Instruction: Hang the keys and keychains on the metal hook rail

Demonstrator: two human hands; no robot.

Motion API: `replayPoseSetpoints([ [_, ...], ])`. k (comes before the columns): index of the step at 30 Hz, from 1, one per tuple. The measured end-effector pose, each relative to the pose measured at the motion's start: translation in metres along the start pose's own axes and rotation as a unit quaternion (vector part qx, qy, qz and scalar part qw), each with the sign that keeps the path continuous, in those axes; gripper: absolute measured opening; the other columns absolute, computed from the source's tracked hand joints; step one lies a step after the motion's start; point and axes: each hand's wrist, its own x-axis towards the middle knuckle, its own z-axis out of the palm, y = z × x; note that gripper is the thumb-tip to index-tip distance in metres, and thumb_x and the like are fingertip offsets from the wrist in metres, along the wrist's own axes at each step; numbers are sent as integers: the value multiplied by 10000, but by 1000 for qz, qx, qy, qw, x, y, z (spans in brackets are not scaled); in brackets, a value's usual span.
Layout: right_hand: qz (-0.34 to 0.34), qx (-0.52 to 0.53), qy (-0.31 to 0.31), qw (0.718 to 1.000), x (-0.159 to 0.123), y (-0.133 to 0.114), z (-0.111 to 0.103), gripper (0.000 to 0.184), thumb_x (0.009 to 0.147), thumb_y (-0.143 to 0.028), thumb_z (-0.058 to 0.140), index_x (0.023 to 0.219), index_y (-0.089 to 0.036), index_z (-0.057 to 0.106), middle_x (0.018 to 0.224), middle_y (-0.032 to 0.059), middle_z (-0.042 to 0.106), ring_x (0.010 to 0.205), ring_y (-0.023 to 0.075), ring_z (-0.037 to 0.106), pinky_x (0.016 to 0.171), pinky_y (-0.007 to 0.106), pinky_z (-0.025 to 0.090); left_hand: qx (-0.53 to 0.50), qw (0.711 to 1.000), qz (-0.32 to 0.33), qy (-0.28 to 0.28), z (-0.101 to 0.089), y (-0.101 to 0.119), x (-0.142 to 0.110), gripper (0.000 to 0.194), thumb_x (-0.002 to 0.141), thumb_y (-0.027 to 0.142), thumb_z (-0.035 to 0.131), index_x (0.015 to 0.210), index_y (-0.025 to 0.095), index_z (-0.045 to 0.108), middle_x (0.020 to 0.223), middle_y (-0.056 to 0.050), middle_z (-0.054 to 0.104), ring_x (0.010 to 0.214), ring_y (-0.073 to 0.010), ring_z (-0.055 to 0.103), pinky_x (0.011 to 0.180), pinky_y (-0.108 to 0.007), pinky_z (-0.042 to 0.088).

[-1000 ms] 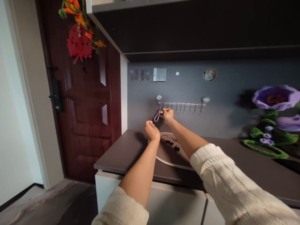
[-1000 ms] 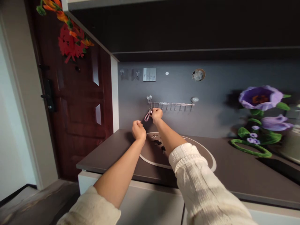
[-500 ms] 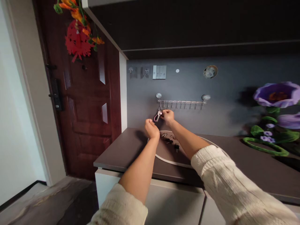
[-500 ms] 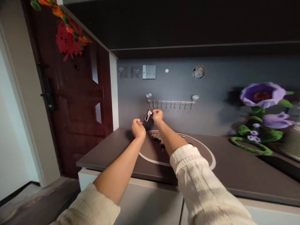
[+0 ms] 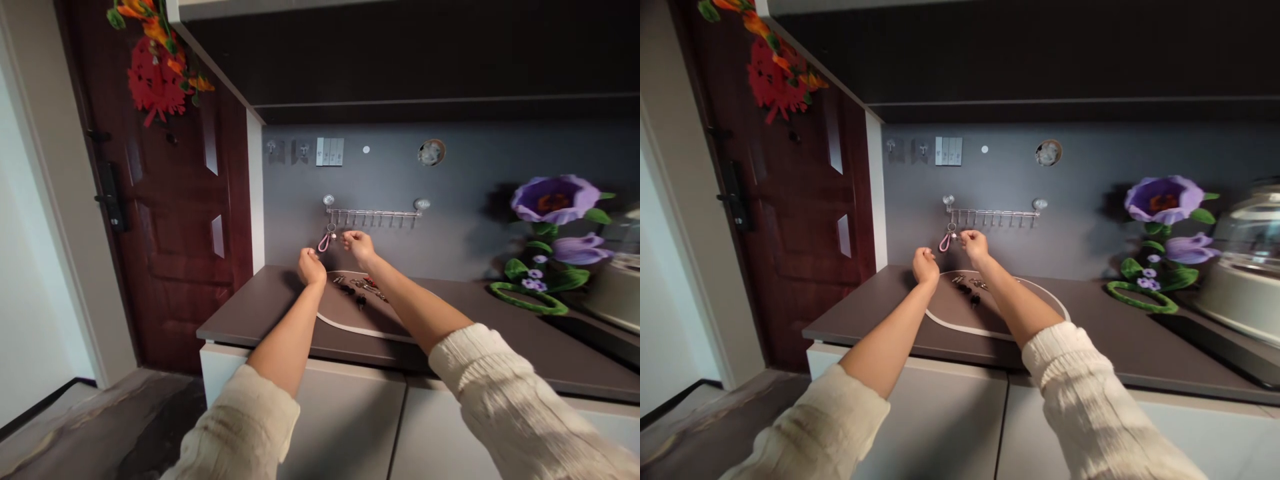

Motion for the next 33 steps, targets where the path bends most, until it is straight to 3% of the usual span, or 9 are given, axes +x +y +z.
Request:
replayPoseSetpoints([
  [8, 6, -51, -57, 997, -47, 0, -40, 108, 732, -242, 528, 768, -142, 544, 713, 28, 610, 581, 63, 517, 558, 182, 389, 54, 991, 58, -105, 4, -5, 0, 208, 838, 243, 362, 846, 204, 566, 825, -17, 641, 745, -128, 549, 651, -229, 366],
  [14, 3, -142, -108, 984, -67, 19, -61, 89, 736, -227, 500, 762, -147, 529, 647, 2, 592, 493, 63, 465, 521, 193, 382, 98, 953, 158, -241, 10, -7, -8, 172, 790, 200, 440, 797, 177, 610, 813, -34, 646, 758, -132, 554, 708, -239, 392],
  [17, -38, -242, -132, 961, -72, 24, -66, 80, 743, -199, 481, 740, -147, 541, 631, 0, 591, 498, 72, 475, 539, 197, 388, 138, 919, 215, -299, 12, -10, -11, 167, 777, 197, 467, 808, 177, 630, 844, -43, 650, 770, -140, 556, 727, -249, 399],
  [21, -98, -391, -147, 903, -75, 24, -67, 123, 750, -151, 476, 785, -146, 594, 690, 26, 630, 603, 100, 540, 621, 203, 402, 185, 868, 277, -367, 13, -16, -13, 172, 763, 195, 497, 853, 191, 643, 872, -41, 651, 799, -148, 559, 746, -253, 403],
  [24, -129, -467, -165, 859, -74, 27, -65, 169, 746, -107, 483, 829, -143, 625, 798, 59, 661, 723, 125, 578, 690, 206, 399, 201, 840, 320, -388, 14, -20, -12, 185, 763, 196, 504, 880, 206, 647, 898, -36, 646, 832, -152, 560, 768, -253, 401],
  [27, -130, -507, -187, 832, -72, 33, -63, 192, 737, -87, 493, 839, -149, 643, 848, 58, 670, 777, 134, 590, 710, 198, 394, 219, 822, 345, -396, 17, -23, -10, 176, 758, 203, 518, 869, 209, 654, 897, -41, 638, 831, -158, 559, 769, -254, 400],
  [30, -121, -520, -189, 824, -71, 37, -62, 195, 730, -93, 505, 833, -158, 656, 841, 47, 675, 774, 138, 594, 700, 198, 395, 216, 823, 350, -393, 20, -25, -8, 144, 751, 219, 532, 808, 200, 662, 863, -47, 629, 809, -163, 557, 764, -259, 398],
  [33, -123, -504, -186, 835, -68, 40, -61, 191, 713, -82, 515, 791, -162, 670, 810, 49, 677, 747, 155, 595, 686, 215, 398, 196, 832, 346, -386, 20, -25, -8, 119, 738, 214, 544, 739, 200, 662, 829, -47, 627, 797, -162, 556, 772, -255, 392],
])
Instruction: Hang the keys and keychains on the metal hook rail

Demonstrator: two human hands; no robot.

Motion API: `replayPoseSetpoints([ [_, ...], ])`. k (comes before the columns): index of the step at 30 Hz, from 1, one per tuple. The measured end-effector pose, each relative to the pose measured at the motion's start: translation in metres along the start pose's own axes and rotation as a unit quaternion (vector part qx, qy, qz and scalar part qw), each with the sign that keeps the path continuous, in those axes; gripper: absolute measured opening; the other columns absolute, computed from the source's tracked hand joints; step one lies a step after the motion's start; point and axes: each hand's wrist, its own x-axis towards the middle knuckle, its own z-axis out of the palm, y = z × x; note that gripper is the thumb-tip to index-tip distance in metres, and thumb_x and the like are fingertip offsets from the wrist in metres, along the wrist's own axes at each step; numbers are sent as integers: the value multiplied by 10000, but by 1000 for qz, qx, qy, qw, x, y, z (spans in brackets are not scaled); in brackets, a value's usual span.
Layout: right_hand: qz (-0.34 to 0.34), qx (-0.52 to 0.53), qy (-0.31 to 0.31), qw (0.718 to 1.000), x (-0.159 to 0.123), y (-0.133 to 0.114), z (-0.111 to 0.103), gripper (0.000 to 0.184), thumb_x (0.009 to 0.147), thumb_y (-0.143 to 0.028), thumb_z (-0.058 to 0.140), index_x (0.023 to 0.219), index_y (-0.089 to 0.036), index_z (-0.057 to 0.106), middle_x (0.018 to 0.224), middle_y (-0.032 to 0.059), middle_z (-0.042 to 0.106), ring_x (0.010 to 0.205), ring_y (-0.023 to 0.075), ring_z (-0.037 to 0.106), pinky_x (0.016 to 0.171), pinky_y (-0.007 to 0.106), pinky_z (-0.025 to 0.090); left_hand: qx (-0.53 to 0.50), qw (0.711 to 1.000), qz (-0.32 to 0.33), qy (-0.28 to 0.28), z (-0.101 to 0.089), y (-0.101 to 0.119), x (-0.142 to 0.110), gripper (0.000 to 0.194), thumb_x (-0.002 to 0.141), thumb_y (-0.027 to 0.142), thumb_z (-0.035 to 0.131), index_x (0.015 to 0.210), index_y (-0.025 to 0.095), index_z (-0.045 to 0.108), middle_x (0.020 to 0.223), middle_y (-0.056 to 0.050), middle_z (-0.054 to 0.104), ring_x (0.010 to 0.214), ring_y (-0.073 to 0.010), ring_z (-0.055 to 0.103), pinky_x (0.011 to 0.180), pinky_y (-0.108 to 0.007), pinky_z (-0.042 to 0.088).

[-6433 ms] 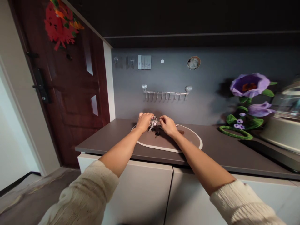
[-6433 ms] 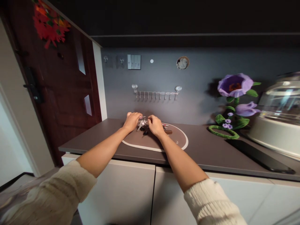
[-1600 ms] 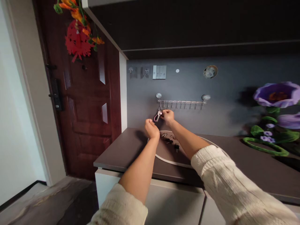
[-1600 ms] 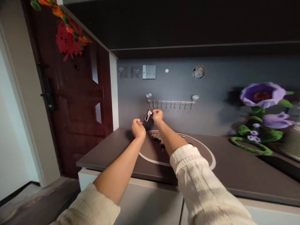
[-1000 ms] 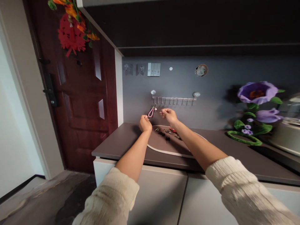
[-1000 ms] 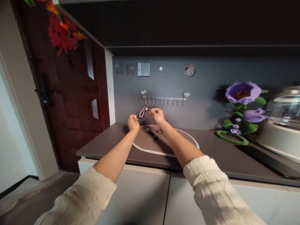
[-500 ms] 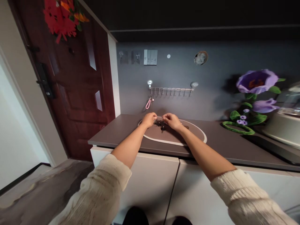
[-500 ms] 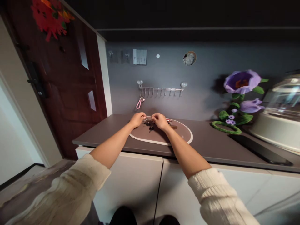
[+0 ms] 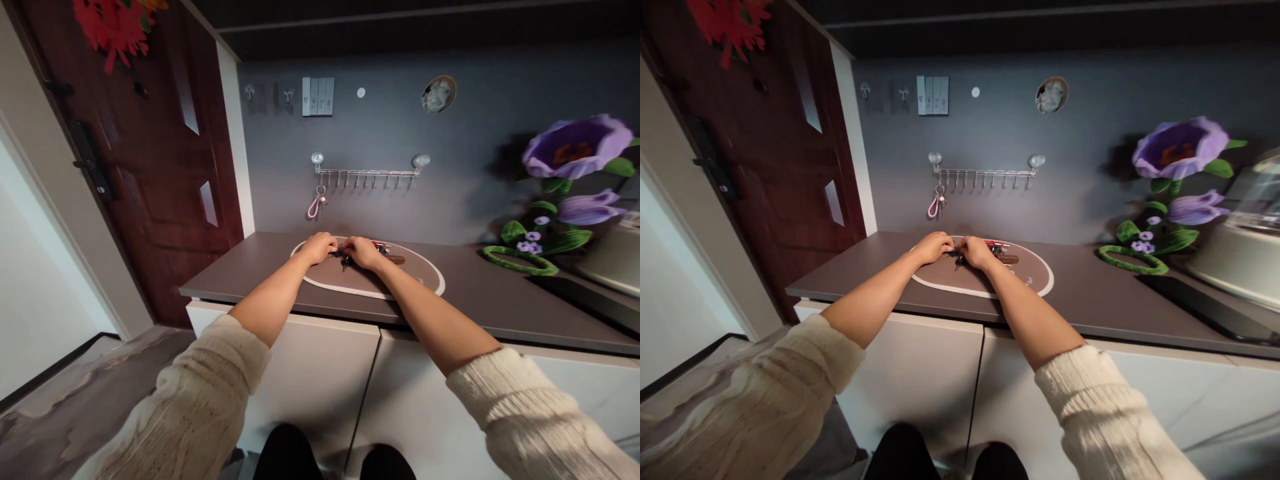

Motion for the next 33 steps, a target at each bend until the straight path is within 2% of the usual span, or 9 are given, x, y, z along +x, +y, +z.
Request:
replayPoseSetpoints([
  [4, -14, 28, 11, 999, 3, 2, 2, 191, 687, -58, 528, 704, -187, 668, 741, 36, 672, 707, 160, 589, 673, 228, 397, 6, 1000, -15, 13, -3, 4, -1, 136, 747, 198, 519, 744, 203, 655, 846, -49, 633, 813, -162, 549, 778, -248, 388],
  [8, -12, 57, 25, 998, 5, 4, 3, 162, 673, -64, 554, 699, -190, 653, 738, 38, 665, 708, 160, 582, 685, 237, 394, -3, 999, -30, 36, -6, 8, -2, 154, 756, 187, 495, 762, 189, 649, 834, -52, 637, 795, -165, 544, 763, -258, 389],
  [13, 11, 99, 47, 994, 4, 2, 1, 110, 681, -100, 566, 717, -183, 628, 728, 44, 650, 697, 151, 564, 698, 243, 390, -55, 996, -35, 63, -7, 12, -1, 155, 753, 183, 490, 758, 163, 644, 776, -47, 632, 739, -153, 534, 723, -255, 392],
  [18, 45, 183, 57, 980, 3, 0, 2, 81, 743, -169, 507, 727, -181, 586, 591, 8, 587, 567, 120, 519, 631, 245, 397, -108, 989, -59, 80, -11, 17, -2, 162, 757, 175, 470, 763, 140, 628, 721, -22, 618, 662, -114, 513, 674, -229, 396],
  [24, 82, 315, 61, 944, 8, 1, 7, 111, 775, -233, 442, 775, -182, 541, 612, -9, 560, 501, 99, 506, 539, 236, 411, -230, 960, -106, 119, -10, 18, 1, 115, 746, 160, 483, 731, 130, 593, 691, -15, 601, 618, -90, 506, 627, -211, 398],
  [28, 69, 331, 71, 938, 9, -1, 4, 140, 785, -266, 414, 782, -180, 525, 660, -5, 567, 528, 97, 515, 534, 230, 414, -295, 938, -122, 135, -8, 17, 3, 98, 744, 168, 494, 748, 125, 582, 685, -19, 596, 603, -87, 510, 616, -219, 410],
  [33, 42, 336, 93, 936, 6, -7, -1, 142, 751, -305, 476, 772, -176, 532, 633, -18, 560, 553, 90, 504, 566, 216, 410, -358, 912, -137, 146, -9, 17, 4, 110, 751, 194, 498, 790, 127, 576, 709, -23, 607, 623, -87, 526, 641, -229, 424],
])
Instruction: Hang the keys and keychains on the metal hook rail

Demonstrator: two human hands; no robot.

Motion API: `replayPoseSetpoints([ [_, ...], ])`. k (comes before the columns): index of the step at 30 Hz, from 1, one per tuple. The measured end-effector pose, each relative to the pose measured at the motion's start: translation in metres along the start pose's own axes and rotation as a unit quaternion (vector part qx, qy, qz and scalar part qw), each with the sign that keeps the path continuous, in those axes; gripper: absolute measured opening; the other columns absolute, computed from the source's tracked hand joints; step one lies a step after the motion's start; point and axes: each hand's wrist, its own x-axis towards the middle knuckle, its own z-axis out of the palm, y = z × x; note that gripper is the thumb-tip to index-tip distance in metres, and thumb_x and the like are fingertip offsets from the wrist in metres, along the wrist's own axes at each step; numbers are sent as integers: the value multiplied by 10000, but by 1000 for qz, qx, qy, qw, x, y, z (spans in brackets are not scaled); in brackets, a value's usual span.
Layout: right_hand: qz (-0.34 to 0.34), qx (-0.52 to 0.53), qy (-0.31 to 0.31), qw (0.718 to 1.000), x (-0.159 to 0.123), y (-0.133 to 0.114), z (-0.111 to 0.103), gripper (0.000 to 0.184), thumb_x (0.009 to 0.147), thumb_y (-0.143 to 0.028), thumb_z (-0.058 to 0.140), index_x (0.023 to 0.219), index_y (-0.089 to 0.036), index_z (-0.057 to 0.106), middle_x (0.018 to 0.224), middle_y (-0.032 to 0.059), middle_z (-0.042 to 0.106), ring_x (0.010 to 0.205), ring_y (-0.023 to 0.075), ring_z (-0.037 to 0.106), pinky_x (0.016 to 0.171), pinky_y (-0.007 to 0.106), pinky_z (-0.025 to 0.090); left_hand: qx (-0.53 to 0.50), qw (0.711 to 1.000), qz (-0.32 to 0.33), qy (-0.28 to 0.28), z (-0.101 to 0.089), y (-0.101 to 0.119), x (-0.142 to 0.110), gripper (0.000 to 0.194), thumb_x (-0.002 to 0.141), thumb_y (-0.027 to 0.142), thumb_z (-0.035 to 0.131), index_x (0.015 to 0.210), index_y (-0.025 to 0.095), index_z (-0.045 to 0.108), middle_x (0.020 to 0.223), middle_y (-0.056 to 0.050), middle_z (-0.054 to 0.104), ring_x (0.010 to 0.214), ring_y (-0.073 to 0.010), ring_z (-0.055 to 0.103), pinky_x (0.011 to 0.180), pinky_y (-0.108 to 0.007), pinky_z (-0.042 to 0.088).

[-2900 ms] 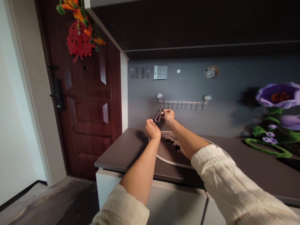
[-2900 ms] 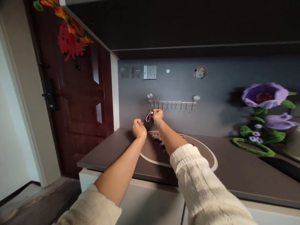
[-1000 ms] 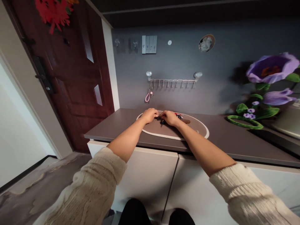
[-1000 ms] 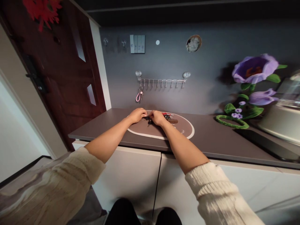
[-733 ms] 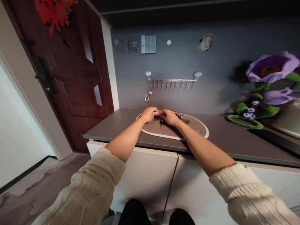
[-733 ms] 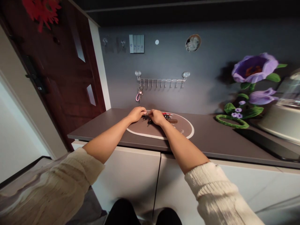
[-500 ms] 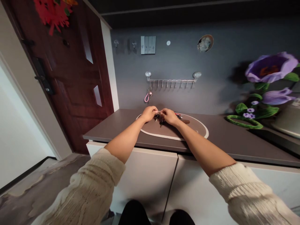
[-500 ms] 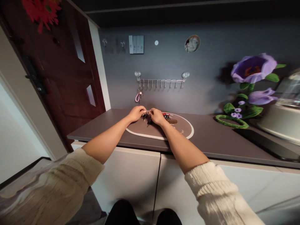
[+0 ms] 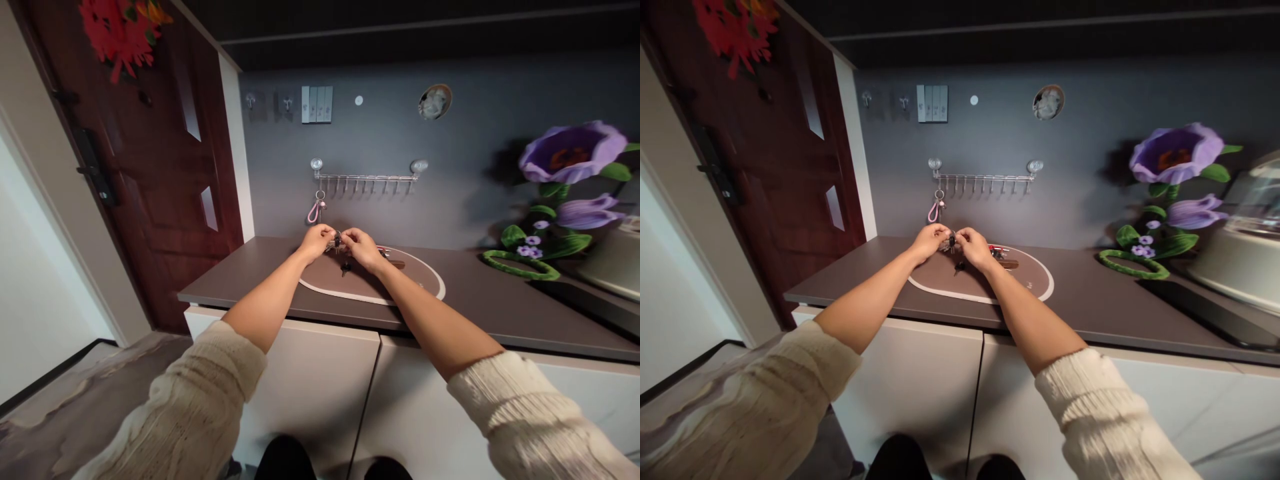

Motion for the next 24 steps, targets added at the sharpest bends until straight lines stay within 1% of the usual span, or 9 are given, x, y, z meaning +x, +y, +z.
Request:
replayPoseSetpoints([
  [3, -13, -6, 13, 1000, -1, -3, -1, 156, 733, -323, 501, 759, -173, 538, 623, -19, 555, 553, 90, 494, 569, 218, 405, -10, 1000, -3, 4, -1, 1, 0, 110, 753, 204, 502, 790, 128, 573, 720, -27, 609, 631, -88, 532, 644, -229, 426],
  [6, -12, 7, 11, 1000, -2, -5, -1, 173, 713, -339, 528, 745, -170, 533, 607, -21, 543, 538, 87, 481, 555, 217, 402, -11, 1000, 6, 3, 0, 2, 0, 105, 750, 206, 508, 782, 128, 571, 719, -27, 606, 637, -88, 533, 643, -223, 424],
  [13, 25, 89, -4, 996, -2, -2, -2, 286, 653, -426, 588, 729, -167, 495, 593, -31, 510, 522, 79, 463, 488, 197, 376, 5, 1000, 31, -3, 2, 1, 1, 126, 735, 229, 519, 779, 129, 583, 720, -20, 611, 651, -95, 535, 658, -231, 420],
  [17, 29, 82, -9, 996, -2, 0, -2, 258, 680, -415, 551, 735, -173, 481, 605, -32, 503, 522, 80, 458, 475, 193, 371, 22, 998, 57, -2, 4, 3, 0, 123, 735, 217, 510, 771, 128, 587, 716, -18, 609, 651, -97, 532, 647, -225, 418],
  [20, 6, 61, -7, 998, -2, -1, -4, 225, 709, -397, 510, 742, -176, 478, 617, -27, 506, 552, 91, 468, 497, 200, 378, 22, 996, 82, -2, 4, 6, -2, 121, 737, 204, 498, 763, 129, 589, 723, -19, 612, 659, -99, 533, 658, -228, 425],
  [24, -59, -9, 17, 998, -1, -2, -5, 191, 735, -365, 471, 724, -175, 484, 647, -13, 509, 608, 109, 471, 581, 232, 396, 21, 994, 103, 3, 2, 7, -2, 123, 740, 200, 490, 749, 131, 592, 733, -20, 614, 687, -104, 541, 691, -232, 425],
])
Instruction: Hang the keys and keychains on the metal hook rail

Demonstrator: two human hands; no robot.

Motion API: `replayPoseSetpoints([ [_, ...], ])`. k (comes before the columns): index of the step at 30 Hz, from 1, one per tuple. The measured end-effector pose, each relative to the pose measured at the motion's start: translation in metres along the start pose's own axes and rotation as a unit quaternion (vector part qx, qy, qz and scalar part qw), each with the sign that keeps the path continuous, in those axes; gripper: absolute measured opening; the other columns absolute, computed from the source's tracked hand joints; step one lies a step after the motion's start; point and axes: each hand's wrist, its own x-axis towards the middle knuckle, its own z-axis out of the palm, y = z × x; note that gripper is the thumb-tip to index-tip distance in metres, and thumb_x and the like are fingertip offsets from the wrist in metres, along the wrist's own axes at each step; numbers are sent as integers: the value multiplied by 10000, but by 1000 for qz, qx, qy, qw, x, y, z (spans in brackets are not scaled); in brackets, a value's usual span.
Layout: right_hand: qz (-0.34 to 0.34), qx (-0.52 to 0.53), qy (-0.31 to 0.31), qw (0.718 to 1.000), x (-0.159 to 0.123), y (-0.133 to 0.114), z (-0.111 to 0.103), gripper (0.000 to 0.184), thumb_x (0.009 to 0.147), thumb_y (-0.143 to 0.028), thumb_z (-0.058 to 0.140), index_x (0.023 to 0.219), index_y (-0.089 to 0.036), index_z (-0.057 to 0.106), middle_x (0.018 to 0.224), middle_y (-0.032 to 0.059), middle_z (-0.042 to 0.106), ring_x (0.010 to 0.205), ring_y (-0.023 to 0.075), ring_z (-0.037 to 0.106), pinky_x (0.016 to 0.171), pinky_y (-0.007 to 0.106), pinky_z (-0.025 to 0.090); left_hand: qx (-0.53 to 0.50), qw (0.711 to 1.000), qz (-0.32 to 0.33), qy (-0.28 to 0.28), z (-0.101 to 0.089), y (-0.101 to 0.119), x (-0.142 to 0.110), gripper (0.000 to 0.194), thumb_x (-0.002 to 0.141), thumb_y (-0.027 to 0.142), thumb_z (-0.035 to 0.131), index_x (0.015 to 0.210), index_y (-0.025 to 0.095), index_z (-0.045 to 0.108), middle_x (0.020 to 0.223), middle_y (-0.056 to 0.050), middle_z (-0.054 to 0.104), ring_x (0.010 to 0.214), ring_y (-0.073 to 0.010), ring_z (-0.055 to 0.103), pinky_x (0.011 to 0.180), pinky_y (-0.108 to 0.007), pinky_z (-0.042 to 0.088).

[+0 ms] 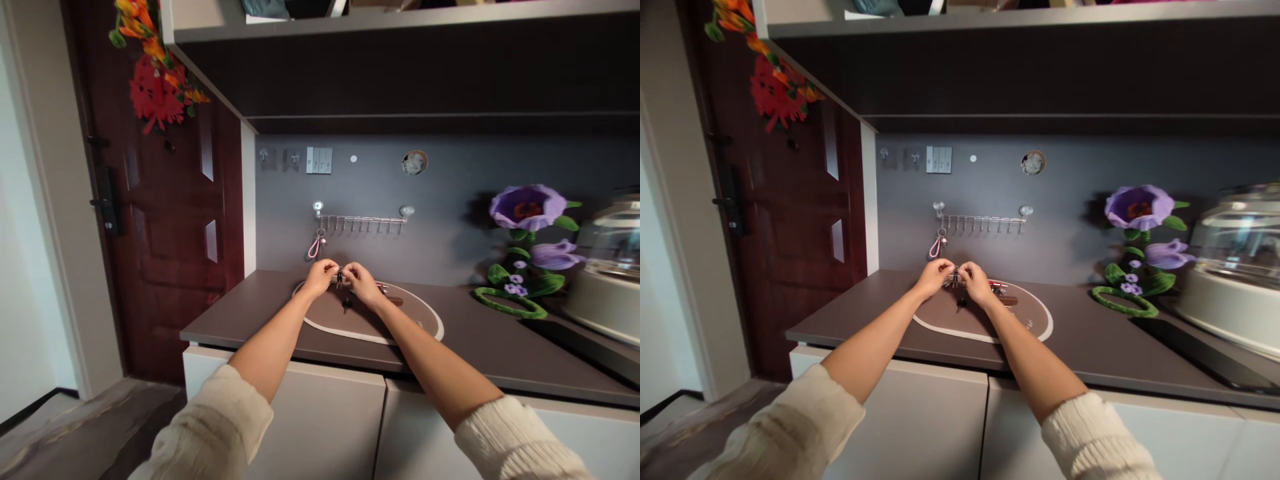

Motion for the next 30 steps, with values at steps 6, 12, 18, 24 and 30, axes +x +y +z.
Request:
replayPoseSetpoints([
  [6, -34, -81, 57, 995, 9, -8, -2, 145, 745, -317, 434, 699, -186, 475, 671, 3, 510, 651, 130, 459, 645, 256, 384, -37, 992, -66, 100, -3, -5, 5, 116, 741, 175, 490, 757, 122, 593, 721, -31, 618, 665, -97, 538, 686, -223, 424],
  [12, -2, -55, 89, 995, 42, -20, -3, 101, 726, -283, 451, 708, -185, 470, 670, -6, 525, 645, 121, 483, 647, 249, 404, 18, 970, -160, 182, -6, -17, 8, 133, 751, 164, 471, 759, 132, 600, 737, -41, 630, 653, -104, 549, 662, -230, 423],
  [18, 64, 37, 123, 990, 82, -27, 7, 93, 739, -259, 451, 728, -172, 483, 671, -5, 540, 617, 107, 529, 589, 231, 444, 82, 949, -221, 208, -8, -23, 7, 134, 755, 197, 488, 752, 156, 615, 781, -42, 658, 708, -127, 588, 661, -231, 424],
  [24, 96, 35, 152, 983, 108, -31, 20, 112, 749, -222, 466, 702, -149, 537, 630, 7, 557, 528, 84, 513, 535, 206, 450, 119, 942, -229, 216, -9, -23, 8, 152, 761, 214, 483, 781, 177, 628, 801, -37, 669, 727, -139, 598, 659, -238, 428],
  [30, 122, 9, 202, 972, 131, -26, 33, 156, 760, -225, 480, 732, -125, 596, 622, 26, 596, 527, 85, 544, 569, 205, 465, 128, 940, -234, 215, -10, -25, 9, 179, 775, 222, 464, 825, 178, 630, 838, -39, 669, 739, -136, 602, 675, -238, 436],
])
